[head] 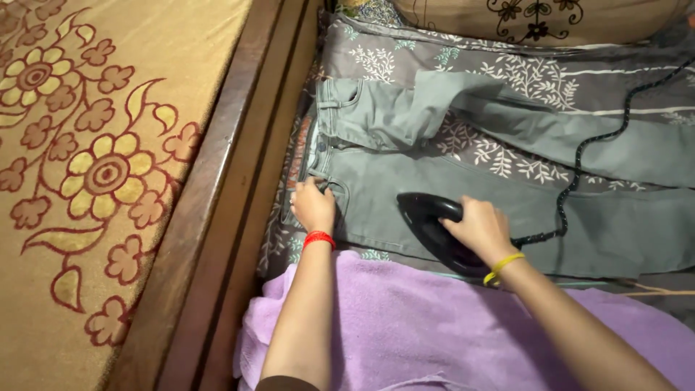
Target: Ironing a pair of gray pants on a bed.
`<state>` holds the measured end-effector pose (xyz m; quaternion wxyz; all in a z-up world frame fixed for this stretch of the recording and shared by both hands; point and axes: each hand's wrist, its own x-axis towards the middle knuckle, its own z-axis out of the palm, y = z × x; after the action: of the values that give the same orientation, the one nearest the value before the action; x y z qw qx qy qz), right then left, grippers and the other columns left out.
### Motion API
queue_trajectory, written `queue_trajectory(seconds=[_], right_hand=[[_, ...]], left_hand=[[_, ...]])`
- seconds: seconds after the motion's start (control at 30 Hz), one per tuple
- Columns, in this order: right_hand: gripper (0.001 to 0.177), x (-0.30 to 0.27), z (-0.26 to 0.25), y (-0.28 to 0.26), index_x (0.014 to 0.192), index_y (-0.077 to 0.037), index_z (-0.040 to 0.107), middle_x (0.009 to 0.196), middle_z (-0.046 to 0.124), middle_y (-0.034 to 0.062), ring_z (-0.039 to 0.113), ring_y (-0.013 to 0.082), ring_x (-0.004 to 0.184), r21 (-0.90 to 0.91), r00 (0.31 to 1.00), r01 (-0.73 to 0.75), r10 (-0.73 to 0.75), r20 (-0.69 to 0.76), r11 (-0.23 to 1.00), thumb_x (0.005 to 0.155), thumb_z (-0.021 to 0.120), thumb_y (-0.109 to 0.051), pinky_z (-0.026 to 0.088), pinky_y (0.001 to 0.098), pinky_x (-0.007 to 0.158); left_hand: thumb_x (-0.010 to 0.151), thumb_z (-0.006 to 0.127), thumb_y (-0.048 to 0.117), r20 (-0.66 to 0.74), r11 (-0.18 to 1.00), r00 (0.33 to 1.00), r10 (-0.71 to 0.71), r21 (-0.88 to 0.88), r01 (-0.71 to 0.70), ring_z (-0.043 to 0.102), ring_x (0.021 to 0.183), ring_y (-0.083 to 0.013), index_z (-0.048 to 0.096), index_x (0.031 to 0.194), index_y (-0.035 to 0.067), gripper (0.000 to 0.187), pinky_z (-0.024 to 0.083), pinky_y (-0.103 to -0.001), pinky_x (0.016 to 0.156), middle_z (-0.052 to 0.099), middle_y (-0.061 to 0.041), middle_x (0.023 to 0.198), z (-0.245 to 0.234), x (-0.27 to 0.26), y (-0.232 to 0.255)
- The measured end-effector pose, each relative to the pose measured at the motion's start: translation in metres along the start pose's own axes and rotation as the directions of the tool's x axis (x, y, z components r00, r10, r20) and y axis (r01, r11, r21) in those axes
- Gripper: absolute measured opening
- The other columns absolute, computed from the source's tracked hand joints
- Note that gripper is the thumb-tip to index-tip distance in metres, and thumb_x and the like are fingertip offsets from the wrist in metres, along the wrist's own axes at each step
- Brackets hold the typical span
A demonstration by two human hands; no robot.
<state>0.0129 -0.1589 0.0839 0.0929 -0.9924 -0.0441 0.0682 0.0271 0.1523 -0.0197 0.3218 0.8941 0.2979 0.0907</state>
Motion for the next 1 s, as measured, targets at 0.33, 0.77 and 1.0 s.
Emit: queue_trajectory(seconds=[0.33, 0.77, 1.0], right_hand=[[0.056, 0.015, 0.006, -0.045, 0.102, -0.003, 0.062, 0.087, 0.074, 0.0238, 0.072, 0.0447, 0.084, 0.035, 0.978, 0.194, -0.196, 0.071, 0.98, 0.091, 0.064, -0.058, 0.057, 0.0544, 0.074], [0.054, 0.069, 0.027, -0.09, 0.096, 0.0, 0.062, 0.086, 0.074, 0.0241, 0.073, 0.0441, 0.083, 0.101, 0.974, 0.222, -0.216, -0.066, 0.97, 0.092, 0.065, -0.055, 0.058, 0.0547, 0.074], [0.056, 0.035, 0.014, -0.074, 0.097, -0.002, 0.062, 0.081, 0.073, 0.0239, 0.072, 0.0444, 0.077, 0.012, 0.974, 0.226, -0.226, 0.003, 0.974, 0.091, 0.063, -0.058, 0.059, 0.0549, 0.069]], left_hand=[[0.08, 0.079, 0.038, 0.08, 0.983, 0.993, 0.089, 0.152, -0.101, 0.026, 0.147, -0.0345, 0.06, 0.138, 0.032, 0.061, 0.024, -0.058, 0.115, 0.034, -0.015, 0.157, 0.032, 0.0, 0.006], [0.087, 0.076, 0.037, -0.156, 0.958, 0.967, -0.2, 0.177, 0.226, 0.055, 0.125, -0.0379, 0.061, 0.135, 0.016, 0.054, 0.038, -0.061, 0.104, 0.059, -0.016, 0.133, 0.008, 0.017, -0.01], [0.09, 0.072, 0.031, -0.2, 0.951, 0.95, -0.239, 0.149, 0.271, 0.063, 0.114, -0.0347, 0.072, 0.119, 0.018, 0.031, 0.038, -0.062, 0.102, 0.069, -0.013, 0.117, 0.007, 0.018, -0.002]])
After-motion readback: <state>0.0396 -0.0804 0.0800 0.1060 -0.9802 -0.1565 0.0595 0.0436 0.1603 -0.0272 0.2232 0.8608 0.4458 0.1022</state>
